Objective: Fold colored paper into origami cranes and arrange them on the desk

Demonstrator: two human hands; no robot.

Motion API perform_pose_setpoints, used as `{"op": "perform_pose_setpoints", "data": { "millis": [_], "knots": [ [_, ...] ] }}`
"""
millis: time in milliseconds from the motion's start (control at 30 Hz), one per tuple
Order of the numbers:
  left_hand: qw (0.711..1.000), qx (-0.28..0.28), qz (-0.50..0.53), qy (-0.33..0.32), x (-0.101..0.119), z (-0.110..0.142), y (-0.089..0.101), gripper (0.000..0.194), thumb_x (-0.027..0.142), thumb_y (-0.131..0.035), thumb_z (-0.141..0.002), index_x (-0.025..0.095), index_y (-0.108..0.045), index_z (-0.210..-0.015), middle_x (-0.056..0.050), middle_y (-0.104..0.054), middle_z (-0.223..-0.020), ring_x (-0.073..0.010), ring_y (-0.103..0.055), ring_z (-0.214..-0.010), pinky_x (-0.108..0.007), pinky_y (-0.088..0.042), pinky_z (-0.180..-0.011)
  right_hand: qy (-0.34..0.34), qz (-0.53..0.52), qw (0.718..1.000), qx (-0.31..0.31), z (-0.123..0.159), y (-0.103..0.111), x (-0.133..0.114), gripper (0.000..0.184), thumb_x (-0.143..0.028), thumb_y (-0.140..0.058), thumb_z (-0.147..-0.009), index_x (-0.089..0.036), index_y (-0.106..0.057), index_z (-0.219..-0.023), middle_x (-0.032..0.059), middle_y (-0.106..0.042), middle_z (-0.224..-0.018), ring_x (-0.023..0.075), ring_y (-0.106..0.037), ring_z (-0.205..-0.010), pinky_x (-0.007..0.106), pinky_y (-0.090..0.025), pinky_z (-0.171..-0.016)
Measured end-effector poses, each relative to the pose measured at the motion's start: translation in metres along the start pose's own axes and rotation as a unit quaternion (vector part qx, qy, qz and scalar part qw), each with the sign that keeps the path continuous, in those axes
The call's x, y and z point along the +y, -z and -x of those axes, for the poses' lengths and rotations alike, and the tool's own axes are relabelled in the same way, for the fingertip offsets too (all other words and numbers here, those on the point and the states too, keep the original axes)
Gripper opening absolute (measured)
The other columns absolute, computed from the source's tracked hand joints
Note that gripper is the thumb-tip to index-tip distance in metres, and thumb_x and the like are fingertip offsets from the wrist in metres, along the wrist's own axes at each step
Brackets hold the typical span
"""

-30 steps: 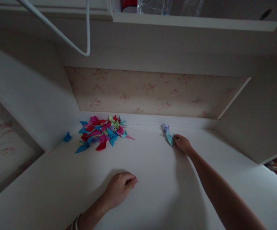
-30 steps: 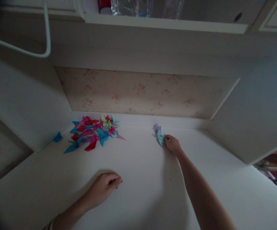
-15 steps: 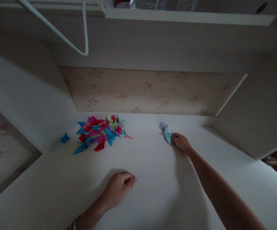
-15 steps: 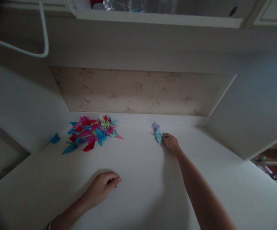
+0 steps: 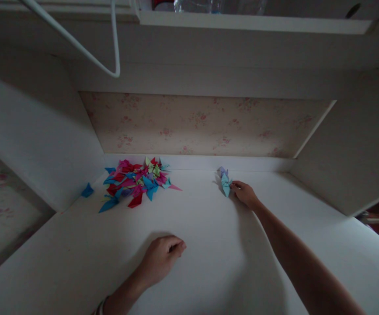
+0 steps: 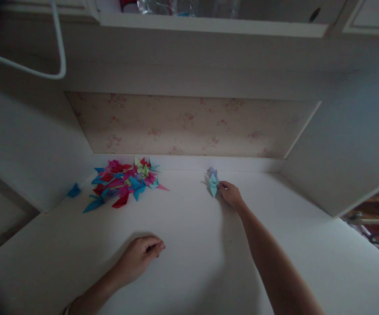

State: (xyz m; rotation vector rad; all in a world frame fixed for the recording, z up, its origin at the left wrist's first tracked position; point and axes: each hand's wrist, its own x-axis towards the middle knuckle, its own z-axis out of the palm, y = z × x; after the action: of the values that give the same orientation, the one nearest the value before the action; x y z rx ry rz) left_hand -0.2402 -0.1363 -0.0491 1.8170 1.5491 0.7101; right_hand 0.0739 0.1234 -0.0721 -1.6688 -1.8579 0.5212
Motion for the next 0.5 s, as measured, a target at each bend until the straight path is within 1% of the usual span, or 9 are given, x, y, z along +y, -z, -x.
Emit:
{"op": "perform_pose_setpoints", "data": {
  "millis": [167,300,400,500],
  "knots": [
    [1.0,0.001,-0.003,0.002,0.001,0.0,0.001,0.038,0.039,-0.042,-0.091,0.017,-0.058,-0.064,0.002,-0.055,-0.061,-0.0115,-0.05,-0.06,-0.022,-0.03,-0.057,0.019,-0.001,1.0,-0.021,0.0,-0.003,-0.009,0.034,-0.039,-0.045,-0.085,-0.022,-0.069,-0.101,0.0005,-0.07,-0.069,0.0158,-0.06,-0.057,0.025,-0.044,-0.061],
    [1.0,-0.002,-0.006,0.003,0.002,0.001,0.001,0.038,0.039,-0.042,-0.09,0.017,-0.058,-0.064,0.002,-0.055,-0.061,-0.0115,-0.05,-0.06,-0.022,-0.029,-0.057,0.02,0.008,0.999,-0.04,-0.003,-0.004,-0.008,0.03,-0.035,-0.048,-0.083,-0.022,-0.071,-0.099,0.0004,-0.071,-0.072,0.0151,-0.062,-0.06,0.024,-0.045,-0.062],
    [1.0,-0.003,-0.008,0.004,0.002,0.001,0.001,0.039,0.038,-0.041,-0.091,0.017,-0.057,-0.063,0.002,-0.055,-0.061,-0.0116,-0.049,-0.06,-0.022,-0.029,-0.057,0.001,0.018,0.999,-0.05,-0.01,0.002,-0.004,0.031,-0.029,-0.054,-0.079,-0.023,-0.069,-0.106,-0.0002,-0.073,-0.08,0.0125,-0.061,-0.055,0.023,-0.046,-0.06],
    [1.0,-0.003,-0.003,0.005,0.002,0.001,0.002,0.039,0.04,-0.041,-0.091,0.017,-0.057,-0.063,0.003,-0.054,-0.06,-0.0112,-0.049,-0.059,-0.022,-0.029,-0.057,-0.021,0.039,0.998,-0.041,-0.026,0.015,-0.002,0.035,-0.025,-0.056,-0.078,-0.019,-0.066,-0.111,0.0024,-0.074,-0.088,0.0109,-0.061,-0.051,0.022,-0.048,-0.058]
  ]
}}
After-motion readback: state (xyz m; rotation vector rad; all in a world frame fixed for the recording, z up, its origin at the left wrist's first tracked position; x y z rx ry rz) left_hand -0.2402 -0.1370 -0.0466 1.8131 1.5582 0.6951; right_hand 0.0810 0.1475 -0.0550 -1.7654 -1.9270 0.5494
